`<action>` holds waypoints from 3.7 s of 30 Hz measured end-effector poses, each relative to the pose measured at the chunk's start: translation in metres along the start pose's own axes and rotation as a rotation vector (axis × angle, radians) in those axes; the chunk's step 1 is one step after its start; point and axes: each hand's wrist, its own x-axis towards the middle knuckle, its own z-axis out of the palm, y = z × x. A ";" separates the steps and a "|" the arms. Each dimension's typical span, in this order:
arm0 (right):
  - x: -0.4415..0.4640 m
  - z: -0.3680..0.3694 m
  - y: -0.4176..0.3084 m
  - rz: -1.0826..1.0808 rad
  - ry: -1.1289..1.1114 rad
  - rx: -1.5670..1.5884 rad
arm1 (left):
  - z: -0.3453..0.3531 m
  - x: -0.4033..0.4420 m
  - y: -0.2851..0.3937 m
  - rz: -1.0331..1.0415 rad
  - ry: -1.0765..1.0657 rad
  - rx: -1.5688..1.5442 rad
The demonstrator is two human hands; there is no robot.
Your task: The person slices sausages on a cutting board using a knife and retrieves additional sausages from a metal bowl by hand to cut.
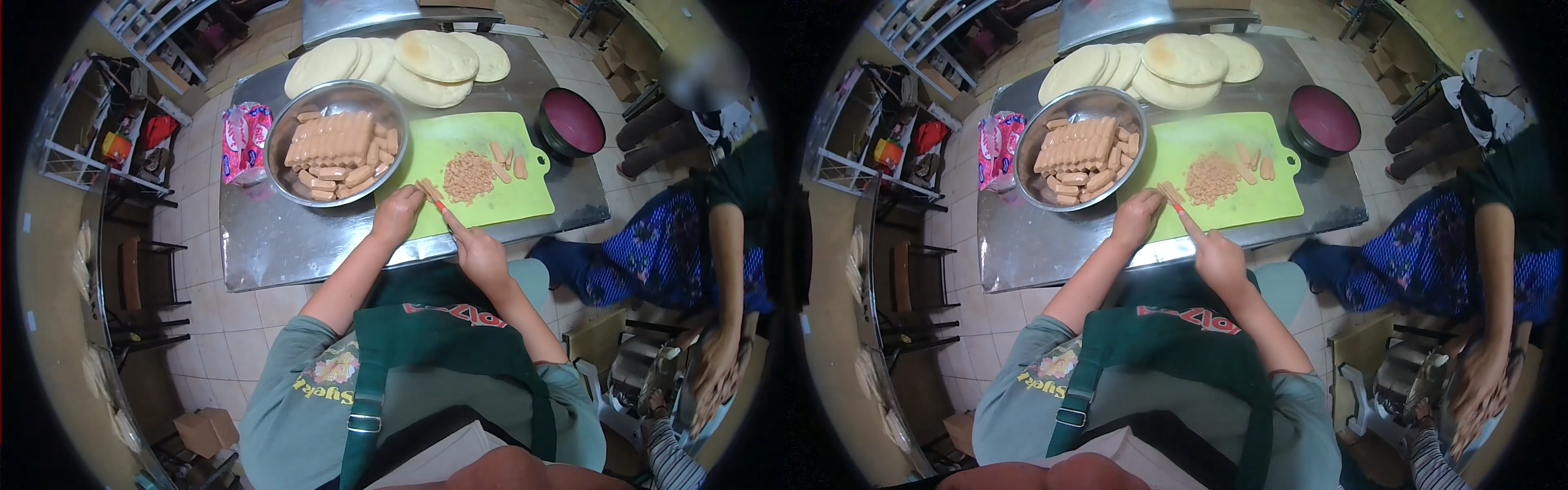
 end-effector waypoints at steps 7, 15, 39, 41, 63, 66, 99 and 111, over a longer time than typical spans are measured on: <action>0.004 0.005 0.004 -0.086 0.089 -0.056 | 0.002 0.001 -0.001 0.023 0.067 -0.014; 0.009 0.014 0.006 -0.071 0.026 -0.001 | 0.000 0.002 0.001 0.005 0.063 -0.032; -0.020 -0.044 0.049 0.632 -0.566 1.235 | -0.005 0.006 0.003 -0.036 0.035 -0.078; -0.022 -0.041 0.051 0.640 -0.621 1.404 | -0.008 0.009 0.002 -0.062 0.009 -0.082; -0.008 -0.032 0.130 0.465 0.386 1.321 | 0.079 0.144 0.075 0.114 -0.276 0.147; -0.009 -0.025 0.130 0.476 0.380 1.356 | 0.092 0.152 0.087 0.113 -0.343 0.230; -0.003 -0.024 0.128 0.492 0.412 1.267 | 0.001 0.075 0.042 -0.556 -0.117 -0.725; 0.106 -0.046 0.052 0.252 0.421 0.908 | -0.031 -0.019 0.006 -0.572 0.059 -0.351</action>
